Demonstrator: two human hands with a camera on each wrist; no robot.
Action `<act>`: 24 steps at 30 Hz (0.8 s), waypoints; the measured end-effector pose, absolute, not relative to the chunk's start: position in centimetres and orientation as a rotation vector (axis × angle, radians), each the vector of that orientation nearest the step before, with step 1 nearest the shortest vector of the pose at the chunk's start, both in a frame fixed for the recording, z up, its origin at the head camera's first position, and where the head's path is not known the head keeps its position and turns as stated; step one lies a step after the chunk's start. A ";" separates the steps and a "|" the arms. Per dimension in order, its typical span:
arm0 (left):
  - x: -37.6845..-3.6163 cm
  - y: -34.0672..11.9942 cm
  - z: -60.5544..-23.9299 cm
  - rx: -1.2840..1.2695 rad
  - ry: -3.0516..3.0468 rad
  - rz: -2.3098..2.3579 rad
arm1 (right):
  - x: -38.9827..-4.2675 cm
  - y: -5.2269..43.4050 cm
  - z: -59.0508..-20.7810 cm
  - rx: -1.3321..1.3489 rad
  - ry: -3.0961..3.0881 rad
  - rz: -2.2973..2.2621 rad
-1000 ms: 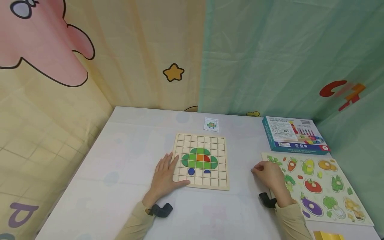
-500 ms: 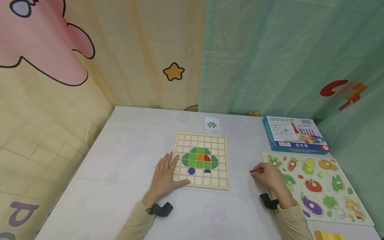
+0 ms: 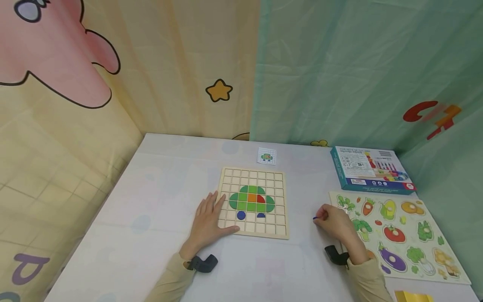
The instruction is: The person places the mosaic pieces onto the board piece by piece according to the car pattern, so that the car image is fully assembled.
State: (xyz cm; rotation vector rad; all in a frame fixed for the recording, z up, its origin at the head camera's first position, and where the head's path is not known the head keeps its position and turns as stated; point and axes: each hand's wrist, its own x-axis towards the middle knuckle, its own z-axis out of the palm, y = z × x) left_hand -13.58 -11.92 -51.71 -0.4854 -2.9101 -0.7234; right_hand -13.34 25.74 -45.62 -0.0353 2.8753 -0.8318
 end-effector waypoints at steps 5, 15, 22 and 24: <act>-13.6 -11.9 -51.7 -0.487 -2.904 -0.722 | -12.9 25.1 -45.8 -0.125 2.902 -0.889; -13.6 -11.9 -51.7 -0.487 -2.908 -0.710 | -12.8 23.2 -45.8 -0.219 2.950 -1.068; -13.6 -11.9 -51.8 -0.482 -2.912 -0.712 | -12.7 21.6 -45.7 -0.255 2.860 -1.223; -13.6 -11.9 -51.8 -0.481 -2.913 -0.708 | -12.7 21.1 -45.7 -0.264 2.855 -1.231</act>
